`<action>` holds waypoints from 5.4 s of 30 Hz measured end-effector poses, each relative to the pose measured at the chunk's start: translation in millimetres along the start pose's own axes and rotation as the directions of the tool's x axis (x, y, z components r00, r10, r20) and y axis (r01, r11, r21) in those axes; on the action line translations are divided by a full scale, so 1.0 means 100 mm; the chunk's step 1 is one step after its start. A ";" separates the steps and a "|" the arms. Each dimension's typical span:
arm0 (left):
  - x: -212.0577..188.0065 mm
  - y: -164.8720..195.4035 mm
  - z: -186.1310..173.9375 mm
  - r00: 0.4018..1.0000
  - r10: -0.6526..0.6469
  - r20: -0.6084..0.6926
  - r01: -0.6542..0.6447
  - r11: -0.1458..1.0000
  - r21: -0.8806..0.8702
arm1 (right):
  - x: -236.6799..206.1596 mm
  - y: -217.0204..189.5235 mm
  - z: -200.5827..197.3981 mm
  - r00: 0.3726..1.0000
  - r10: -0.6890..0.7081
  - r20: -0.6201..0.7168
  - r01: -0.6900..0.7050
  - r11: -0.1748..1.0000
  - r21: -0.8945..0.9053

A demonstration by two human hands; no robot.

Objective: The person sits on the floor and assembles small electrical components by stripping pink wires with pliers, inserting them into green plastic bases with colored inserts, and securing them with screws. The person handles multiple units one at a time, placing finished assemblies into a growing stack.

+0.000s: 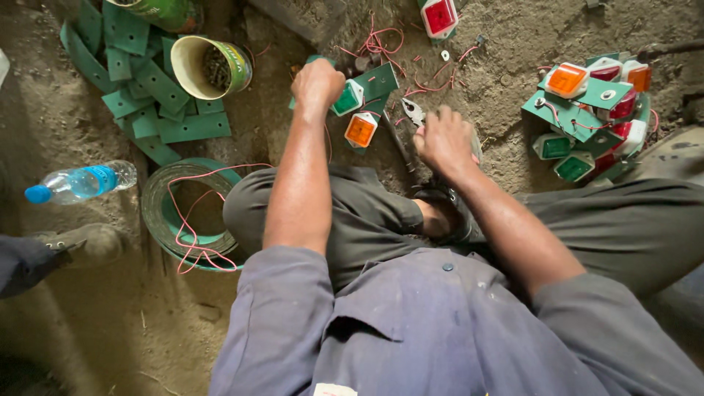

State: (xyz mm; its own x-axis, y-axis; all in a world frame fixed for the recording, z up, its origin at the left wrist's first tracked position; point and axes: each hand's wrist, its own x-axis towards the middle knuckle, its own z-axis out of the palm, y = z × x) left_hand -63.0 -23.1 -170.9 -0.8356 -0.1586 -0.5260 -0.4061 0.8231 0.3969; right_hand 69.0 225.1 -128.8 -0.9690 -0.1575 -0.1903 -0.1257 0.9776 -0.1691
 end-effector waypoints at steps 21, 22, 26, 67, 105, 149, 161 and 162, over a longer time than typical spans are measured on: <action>0.01 0.01 -0.10 0.989 0.000 -0.146 -0.030 0.980 -0.199 | 0.27 -0.35 -0.14 0.829 -0.122 -0.545 0.475 0.667 0.574; 0.00 0.02 -0.08 0.990 0.011 -0.139 -0.038 0.981 -0.191 | 0.22 -0.34 -0.11 0.836 -0.158 -0.525 0.473 0.691 0.547; -0.06 0.02 -0.04 0.988 0.041 -0.146 -0.062 0.988 -0.141 | 0.11 -0.32 0.11 0.869 -0.247 -0.428 0.445 0.768 0.461; -0.18 0.17 0.38 0.918 0.395 -0.031 -0.395 0.918 -0.020 | -0.13 0.68 -1.43 0.998 -0.049 0.034 -0.037 -0.062 0.997; -0.35 0.37 0.48 0.930 0.243 0.274 -0.070 0.852 -0.518 | 0.07 0.19 0.32 0.775 -0.210 0.596 -0.610 -0.004 0.793; -0.21 0.22 0.49 0.766 0.561 -0.314 -0.641 0.698 -0.318 | 0.22 -0.05 0.37 0.766 -0.538 0.352 -0.639 -0.583 0.501; -0.36 0.35 0.34 0.916 0.302 0.266 0.149 0.359 -0.921 | 0.13 0.09 0.12 0.851 -0.104 0.515 -0.524 -0.256 0.813; -0.37 0.35 0.34 0.926 0.278 0.254 0.136 0.381 -0.915 | 0.12 0.13 0.10 0.845 -0.060 0.532 -0.532 -0.203 0.822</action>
State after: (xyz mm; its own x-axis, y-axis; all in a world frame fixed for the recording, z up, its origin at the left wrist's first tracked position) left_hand -34.0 30.0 -163.1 -0.7930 0.2207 -0.5679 -0.6070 -0.2070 0.7672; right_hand 58.1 234.5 -142.8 -0.6981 -0.2659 -0.6648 0.7156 -0.2295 -0.6597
